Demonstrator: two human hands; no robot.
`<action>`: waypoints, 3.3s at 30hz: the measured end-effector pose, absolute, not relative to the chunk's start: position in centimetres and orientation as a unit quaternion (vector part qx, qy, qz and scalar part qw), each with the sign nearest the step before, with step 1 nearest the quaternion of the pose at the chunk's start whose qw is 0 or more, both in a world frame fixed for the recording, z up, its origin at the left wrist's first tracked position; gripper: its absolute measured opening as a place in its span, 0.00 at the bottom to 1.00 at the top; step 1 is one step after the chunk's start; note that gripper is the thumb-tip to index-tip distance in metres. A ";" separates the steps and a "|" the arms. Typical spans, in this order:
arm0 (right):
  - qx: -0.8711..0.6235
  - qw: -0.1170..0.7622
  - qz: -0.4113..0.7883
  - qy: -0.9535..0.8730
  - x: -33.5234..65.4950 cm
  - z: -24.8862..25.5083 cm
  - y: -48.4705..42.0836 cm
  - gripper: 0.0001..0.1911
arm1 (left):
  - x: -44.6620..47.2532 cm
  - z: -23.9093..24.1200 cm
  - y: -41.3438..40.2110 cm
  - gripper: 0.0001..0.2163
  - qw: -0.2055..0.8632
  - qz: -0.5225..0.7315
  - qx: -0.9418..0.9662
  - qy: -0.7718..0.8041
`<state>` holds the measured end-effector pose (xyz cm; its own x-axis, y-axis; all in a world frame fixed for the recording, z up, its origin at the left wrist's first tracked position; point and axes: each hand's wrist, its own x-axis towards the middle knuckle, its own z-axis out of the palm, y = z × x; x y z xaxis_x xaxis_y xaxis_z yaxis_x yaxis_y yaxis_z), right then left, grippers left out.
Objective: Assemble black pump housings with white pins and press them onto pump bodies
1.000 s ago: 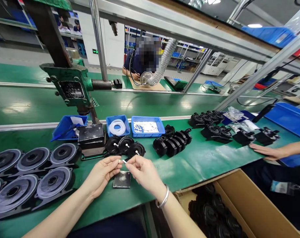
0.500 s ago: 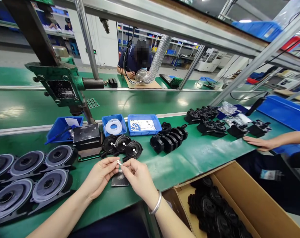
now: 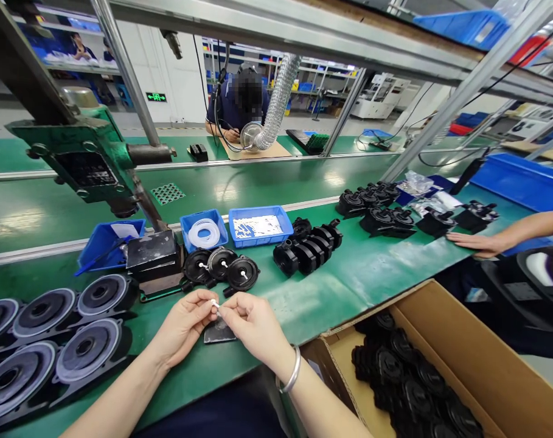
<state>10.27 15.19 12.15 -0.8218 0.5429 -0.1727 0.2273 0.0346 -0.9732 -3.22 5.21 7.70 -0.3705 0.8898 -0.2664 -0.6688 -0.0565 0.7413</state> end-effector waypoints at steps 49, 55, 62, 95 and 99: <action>-0.079 0.174 0.501 -0.844 14.1 14.8 14.6 0.05 | -1.7 10.0 4.1 0.22 0.503 0.586 0.363 0.521; -0.233 0.347 0.606 -0.677 13.4 13.7 14.7 0.04 | -2.3 8.9 4.0 0.19 0.568 0.719 0.130 0.377; -0.266 0.215 0.695 -0.632 11.8 11.0 14.2 0.12 | -2.5 8.6 4.1 0.14 0.597 0.745 0.106 0.276; -0.232 0.256 0.409 -0.844 12.1 10.6 12.9 0.11 | -3.8 8.9 3.6 0.24 0.241 0.544 0.570 0.567; -0.218 0.275 0.311 -0.883 11.8 10.3 12.9 0.10 | -4.0 8.9 3.5 0.27 0.203 0.523 0.590 0.581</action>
